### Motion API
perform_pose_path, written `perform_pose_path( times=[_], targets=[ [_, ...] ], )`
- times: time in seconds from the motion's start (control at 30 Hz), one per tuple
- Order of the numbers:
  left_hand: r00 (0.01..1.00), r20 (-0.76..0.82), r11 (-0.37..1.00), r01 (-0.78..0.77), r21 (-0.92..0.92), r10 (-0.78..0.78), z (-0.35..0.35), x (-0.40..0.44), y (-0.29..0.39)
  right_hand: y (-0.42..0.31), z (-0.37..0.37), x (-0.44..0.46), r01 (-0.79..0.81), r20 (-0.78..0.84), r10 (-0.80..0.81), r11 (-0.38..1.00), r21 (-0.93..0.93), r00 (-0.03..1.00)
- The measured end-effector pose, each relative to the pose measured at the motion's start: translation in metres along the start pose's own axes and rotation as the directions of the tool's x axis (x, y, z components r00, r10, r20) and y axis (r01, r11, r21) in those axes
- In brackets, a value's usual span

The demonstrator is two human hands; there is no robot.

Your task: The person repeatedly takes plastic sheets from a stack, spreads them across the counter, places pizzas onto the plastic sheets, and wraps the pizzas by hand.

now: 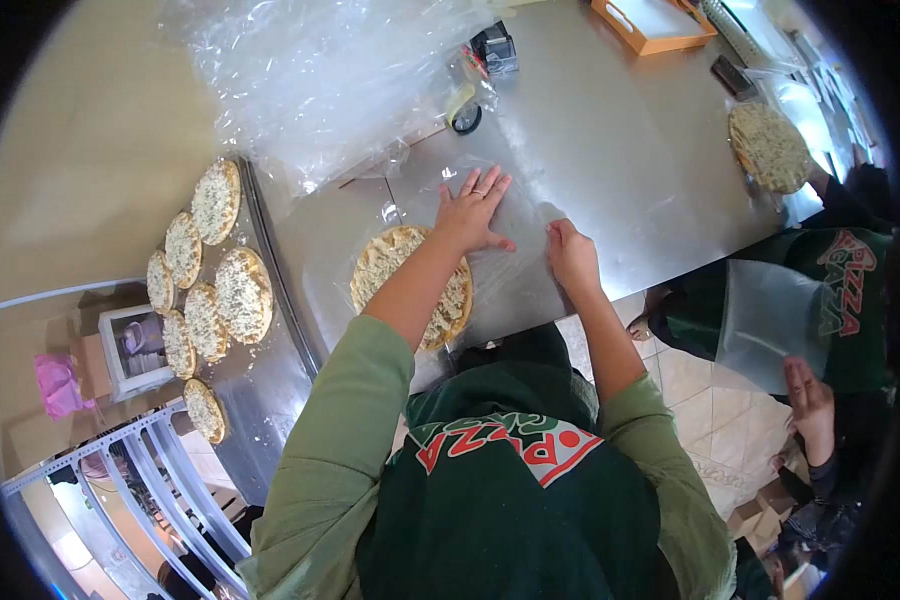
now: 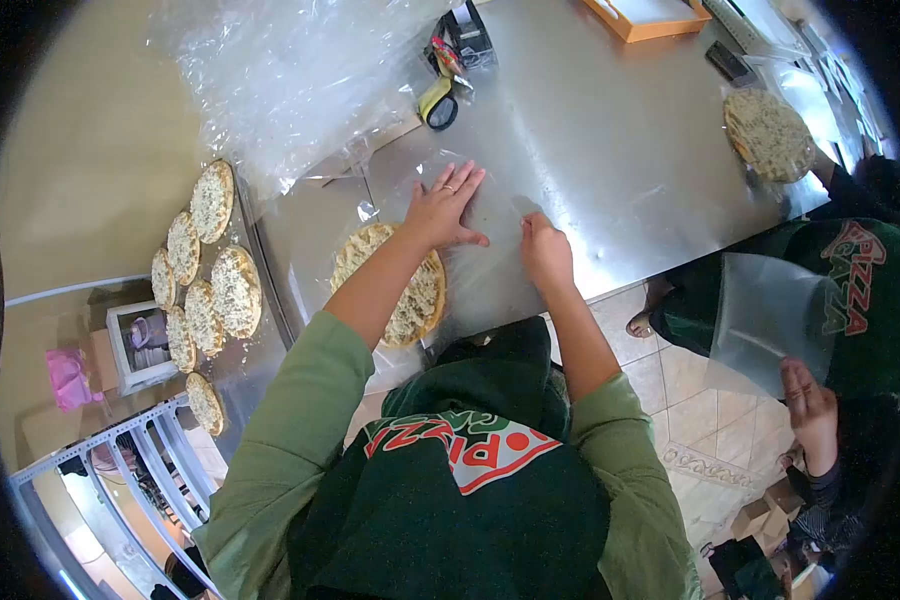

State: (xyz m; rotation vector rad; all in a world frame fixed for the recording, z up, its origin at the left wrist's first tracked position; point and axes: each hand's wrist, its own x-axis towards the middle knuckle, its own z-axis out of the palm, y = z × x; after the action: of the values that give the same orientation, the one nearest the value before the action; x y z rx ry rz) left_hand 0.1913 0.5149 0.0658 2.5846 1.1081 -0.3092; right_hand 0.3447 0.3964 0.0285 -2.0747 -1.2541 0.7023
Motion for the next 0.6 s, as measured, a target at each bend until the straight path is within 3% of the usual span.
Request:
perform_pose_path(
  times=[0.1, 0.27, 0.37, 0.4, 0.43, 0.47, 0.53, 0.6],
  targets=[
    [0.994, 0.087, 0.997, 0.063, 0.053, -0.068, -0.013, 0.011, 0.003, 0.001, -0.015, 0.006, -0.171, 0.113, 0.150, 0.962, 0.212, 0.982],
    [0.961, 0.202, 0.981, 0.176, 0.086, -0.190, -0.028, 0.023, 0.008, 0.014, -0.012, 0.018, -0.127, 0.043, 0.122, 0.977, 0.173, 0.992],
    [0.982, -0.139, 0.988, 0.109, -0.110, -0.124, -0.035, 0.008, -0.007, 0.013, -0.019, 0.020, -0.064, -0.009, 0.066, 0.986, 0.152, 0.998],
    [0.947, -0.318, 0.986, -0.025, -0.162, -0.029, -0.042, -0.006, -0.016, 0.011, -0.022, 0.019, 0.001, -0.041, 0.004, 0.990, 0.138, 0.999],
    [0.869, -0.491, 0.969, -0.165, -0.184, 0.055, -0.052, -0.028, -0.028, 0.005, -0.024, 0.018, 0.066, -0.072, -0.058, 0.990, 0.125, 0.996],
    [0.751, -0.648, 0.936, -0.307, -0.172, 0.127, -0.059, -0.051, -0.041, -0.010, -0.032, 0.016, 0.030, -0.049, -0.023, 0.988, 0.149, 0.999],
    [0.610, -0.786, 0.943, -0.310, -0.118, 0.101, -0.031, -0.118, -0.065, -0.043, -0.042, 0.006, 0.056, -0.029, -0.051, 0.977, 0.208, 0.998],
    [0.778, -0.628, 0.958, -0.189, -0.216, 0.012, 0.013, -0.154, -0.076, -0.079, -0.046, -0.012, 0.163, -0.026, -0.161, 0.963, 0.214, 0.987]
  ],
)
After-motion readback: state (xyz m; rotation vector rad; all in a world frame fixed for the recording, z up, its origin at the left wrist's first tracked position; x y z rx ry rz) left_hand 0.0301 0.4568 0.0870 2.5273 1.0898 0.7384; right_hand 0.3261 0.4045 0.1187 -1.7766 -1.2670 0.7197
